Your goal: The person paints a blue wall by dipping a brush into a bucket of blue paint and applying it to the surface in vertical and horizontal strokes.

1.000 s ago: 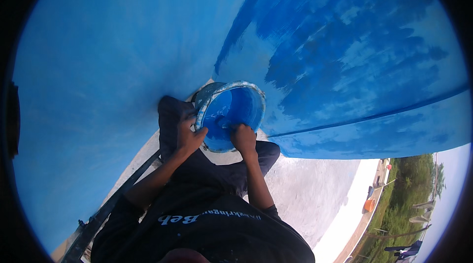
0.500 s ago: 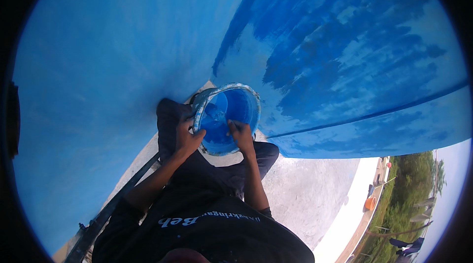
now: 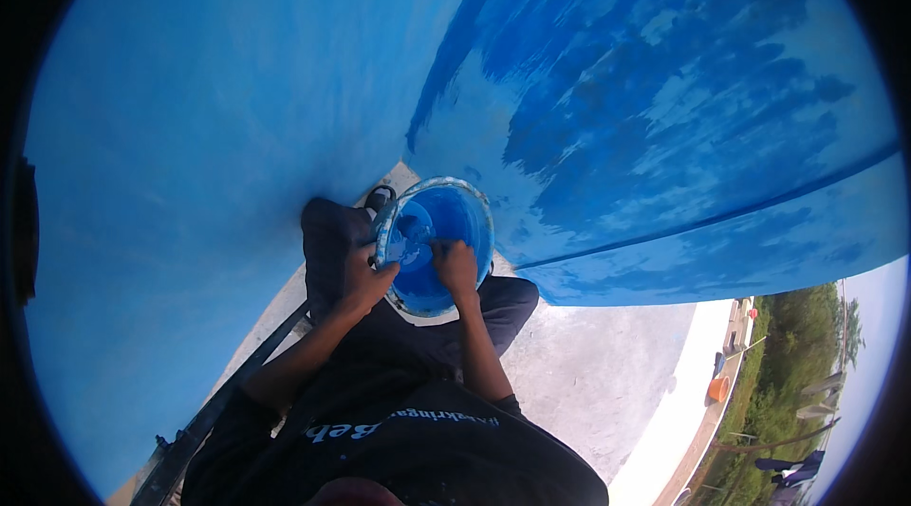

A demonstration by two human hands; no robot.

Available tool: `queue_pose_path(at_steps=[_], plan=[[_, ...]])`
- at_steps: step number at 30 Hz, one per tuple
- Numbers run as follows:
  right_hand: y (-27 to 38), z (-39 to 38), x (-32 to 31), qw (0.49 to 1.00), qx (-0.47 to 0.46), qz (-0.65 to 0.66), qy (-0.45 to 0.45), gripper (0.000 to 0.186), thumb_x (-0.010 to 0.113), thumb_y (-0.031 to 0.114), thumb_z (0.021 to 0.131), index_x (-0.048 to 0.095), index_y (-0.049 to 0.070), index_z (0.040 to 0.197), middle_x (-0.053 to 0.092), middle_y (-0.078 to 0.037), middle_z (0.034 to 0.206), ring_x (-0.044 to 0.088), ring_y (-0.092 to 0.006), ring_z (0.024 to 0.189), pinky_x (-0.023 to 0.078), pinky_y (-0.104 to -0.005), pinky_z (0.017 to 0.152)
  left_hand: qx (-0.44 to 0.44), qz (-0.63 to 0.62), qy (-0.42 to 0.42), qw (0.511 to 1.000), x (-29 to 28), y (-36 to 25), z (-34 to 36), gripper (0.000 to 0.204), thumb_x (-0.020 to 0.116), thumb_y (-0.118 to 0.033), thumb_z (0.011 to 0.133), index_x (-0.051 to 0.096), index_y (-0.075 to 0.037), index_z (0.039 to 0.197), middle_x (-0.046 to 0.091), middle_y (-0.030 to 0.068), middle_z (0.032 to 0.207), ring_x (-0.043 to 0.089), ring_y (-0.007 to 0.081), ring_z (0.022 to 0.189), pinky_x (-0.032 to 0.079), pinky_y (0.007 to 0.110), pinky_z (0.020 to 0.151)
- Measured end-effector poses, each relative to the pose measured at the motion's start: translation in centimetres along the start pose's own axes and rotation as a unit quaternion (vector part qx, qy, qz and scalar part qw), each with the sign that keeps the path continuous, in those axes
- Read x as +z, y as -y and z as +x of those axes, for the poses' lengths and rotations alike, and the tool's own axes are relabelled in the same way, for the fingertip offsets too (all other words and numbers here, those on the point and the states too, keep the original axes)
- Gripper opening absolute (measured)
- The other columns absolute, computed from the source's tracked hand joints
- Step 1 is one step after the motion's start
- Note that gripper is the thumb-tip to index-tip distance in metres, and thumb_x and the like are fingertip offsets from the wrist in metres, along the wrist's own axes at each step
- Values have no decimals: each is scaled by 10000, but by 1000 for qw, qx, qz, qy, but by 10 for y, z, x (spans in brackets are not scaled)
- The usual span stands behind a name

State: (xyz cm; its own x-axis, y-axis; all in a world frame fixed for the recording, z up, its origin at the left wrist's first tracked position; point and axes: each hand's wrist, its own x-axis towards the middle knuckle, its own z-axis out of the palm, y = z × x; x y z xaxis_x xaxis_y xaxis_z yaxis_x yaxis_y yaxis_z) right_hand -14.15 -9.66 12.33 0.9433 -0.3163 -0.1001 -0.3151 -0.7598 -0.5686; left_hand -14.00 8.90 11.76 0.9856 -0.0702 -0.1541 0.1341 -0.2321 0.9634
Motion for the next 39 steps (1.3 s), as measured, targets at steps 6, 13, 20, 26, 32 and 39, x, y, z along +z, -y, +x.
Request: queue_pose_path(at_steps=[6, 13, 20, 26, 32, 39], plan=[[1, 2, 9, 994, -48, -93, -39, 231, 623, 265, 901, 727, 103, 1029, 683, -221, 951, 681, -422, 824, 551, -505, 725, -13, 10, 18, 1000, 11, 17, 0, 349, 730, -171, 682, 688, 54, 946, 579, 232, 1090, 613, 376, 983, 505, 427, 861], [-11, -14, 59, 985, -59, -147, 71, 237, 576, 122, 861, 690, 76, 1063, 658, -225, 1035, 679, -435, 842, 561, -512, 737, -22, 8, 51, 998, 2, 4, -4, 358, 760, -183, 679, 689, 40, 951, 571, 232, 1092, 609, 381, 990, 505, 425, 866], [-17, -5, 50, 979, -69, -150, 123, 208, 601, 132, 859, 737, 70, 1004, 683, -256, 915, 683, -410, 852, 556, -476, 757, 64, 57, -2, 996, 16, 17, -12, 205, 732, -105, 709, 702, 9, 877, 652, 154, 872, 653, 245, 787, 506, 380, 708], [27, -6, -5, 986, -93, -56, 125, 251, 640, 169, 855, 749, 97, 1070, 700, -213, 929, 688, -381, 871, 551, -451, 774, -23, 7, 59, 998, 11, 21, -8, 320, 763, -162, 681, 693, 12, 939, 567, 227, 1092, 603, 370, 992, 496, 422, 866], [-2, 4, 27, 973, -92, -11, 210, 238, 635, 217, 876, 754, 77, 1027, 698, -226, 944, 669, -408, 913, 541, -467, 812, -27, -34, 33, 999, 10, 17, -8, 306, 753, -155, 679, 706, 3, 938, 584, 219, 1054, 610, 352, 967, 495, 411, 846], [5, 15, -7, 958, -61, 113, 258, 296, 626, 221, 906, 735, -10, 1055, 722, -146, 788, 663, -185, 679, 515, -342, 659, 39, 26, -21, 999, 9, 24, -2, 167, 713, -78, 741, 701, -2, 889, 658, 87, 784, 626, 153, 690, 488, 334, 639]])
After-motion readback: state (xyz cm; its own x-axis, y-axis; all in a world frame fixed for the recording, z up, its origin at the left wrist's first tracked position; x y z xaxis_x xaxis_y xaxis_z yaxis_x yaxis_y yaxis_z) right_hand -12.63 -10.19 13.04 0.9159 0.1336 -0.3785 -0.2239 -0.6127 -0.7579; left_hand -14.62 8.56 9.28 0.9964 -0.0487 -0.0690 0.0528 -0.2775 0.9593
